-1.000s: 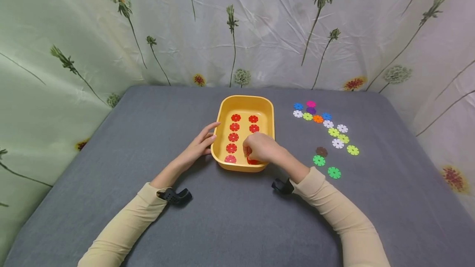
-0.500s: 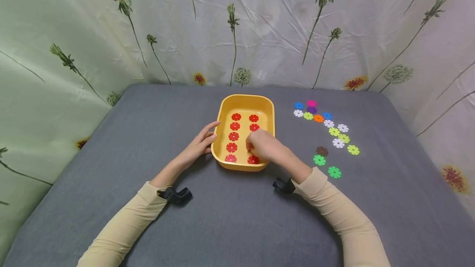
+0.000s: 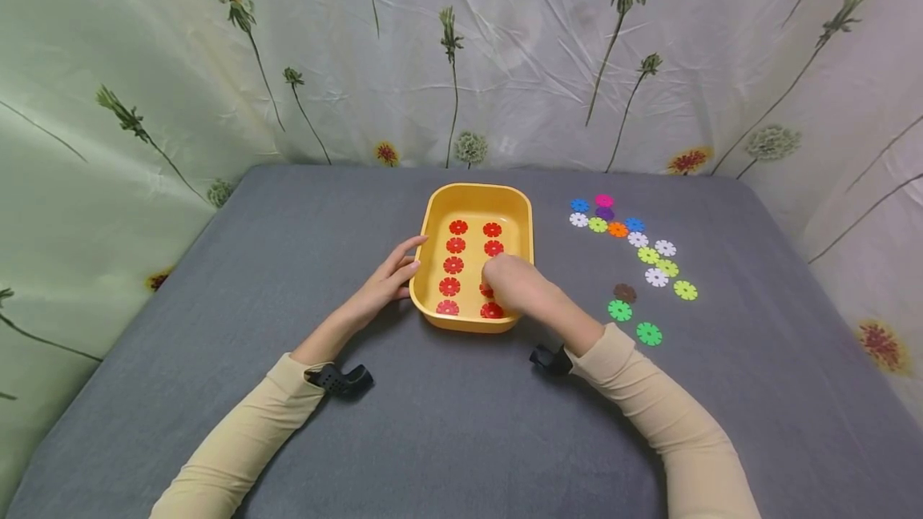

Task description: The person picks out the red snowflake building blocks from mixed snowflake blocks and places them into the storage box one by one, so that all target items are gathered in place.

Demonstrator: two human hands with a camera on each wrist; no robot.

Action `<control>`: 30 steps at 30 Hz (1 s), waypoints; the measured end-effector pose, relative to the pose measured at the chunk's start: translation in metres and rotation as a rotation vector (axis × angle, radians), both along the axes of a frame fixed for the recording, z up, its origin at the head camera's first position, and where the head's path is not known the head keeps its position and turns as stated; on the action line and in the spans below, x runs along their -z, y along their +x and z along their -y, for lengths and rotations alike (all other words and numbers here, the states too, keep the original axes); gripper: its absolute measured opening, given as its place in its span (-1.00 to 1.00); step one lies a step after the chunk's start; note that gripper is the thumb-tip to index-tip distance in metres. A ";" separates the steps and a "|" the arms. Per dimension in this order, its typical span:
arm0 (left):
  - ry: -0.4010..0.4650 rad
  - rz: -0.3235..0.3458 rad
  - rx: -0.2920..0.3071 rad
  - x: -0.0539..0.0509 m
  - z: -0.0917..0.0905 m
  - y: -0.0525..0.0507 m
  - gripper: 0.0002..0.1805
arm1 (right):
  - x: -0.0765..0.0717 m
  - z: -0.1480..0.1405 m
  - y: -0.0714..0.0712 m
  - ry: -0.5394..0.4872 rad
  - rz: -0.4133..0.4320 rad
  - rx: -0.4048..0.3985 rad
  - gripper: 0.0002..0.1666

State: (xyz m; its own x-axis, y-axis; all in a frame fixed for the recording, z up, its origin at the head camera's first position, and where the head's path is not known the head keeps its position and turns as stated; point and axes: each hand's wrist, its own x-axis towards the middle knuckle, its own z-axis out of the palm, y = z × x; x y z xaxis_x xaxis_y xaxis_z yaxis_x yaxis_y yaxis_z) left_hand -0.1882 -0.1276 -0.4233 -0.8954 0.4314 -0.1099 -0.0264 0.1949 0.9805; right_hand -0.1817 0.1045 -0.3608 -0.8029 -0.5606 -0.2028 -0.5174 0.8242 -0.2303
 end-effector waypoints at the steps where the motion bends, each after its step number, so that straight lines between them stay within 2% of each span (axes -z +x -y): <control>1: 0.003 0.000 0.001 0.000 0.000 0.000 -0.45 | 0.000 0.000 0.000 0.003 0.003 0.006 -0.90; 12: -0.006 0.002 -0.007 0.000 0.000 0.000 -0.47 | 0.002 -0.001 0.000 -0.003 -0.024 0.024 -0.95; 17: 0.005 0.019 0.002 0.002 -0.001 0.001 -0.46 | -0.002 -0.005 0.002 -0.070 -0.027 0.038 -0.88; 20: 0.012 0.043 -0.011 0.002 0.001 0.001 -0.47 | -0.011 -0.012 0.003 -0.163 -0.089 0.049 -0.86; 25: 0.072 0.079 -0.011 -0.003 0.009 0.000 -0.47 | -0.023 -0.033 0.003 -0.272 -0.238 0.104 -0.78; 27: 0.099 0.072 -0.006 -0.005 0.014 -0.001 -0.47 | -0.026 -0.043 0.003 -0.306 -0.288 0.135 -0.77; 30: 0.099 0.044 -0.038 -0.008 0.025 -0.003 -0.47 | -0.026 -0.059 0.004 -0.360 -0.332 0.181 -0.75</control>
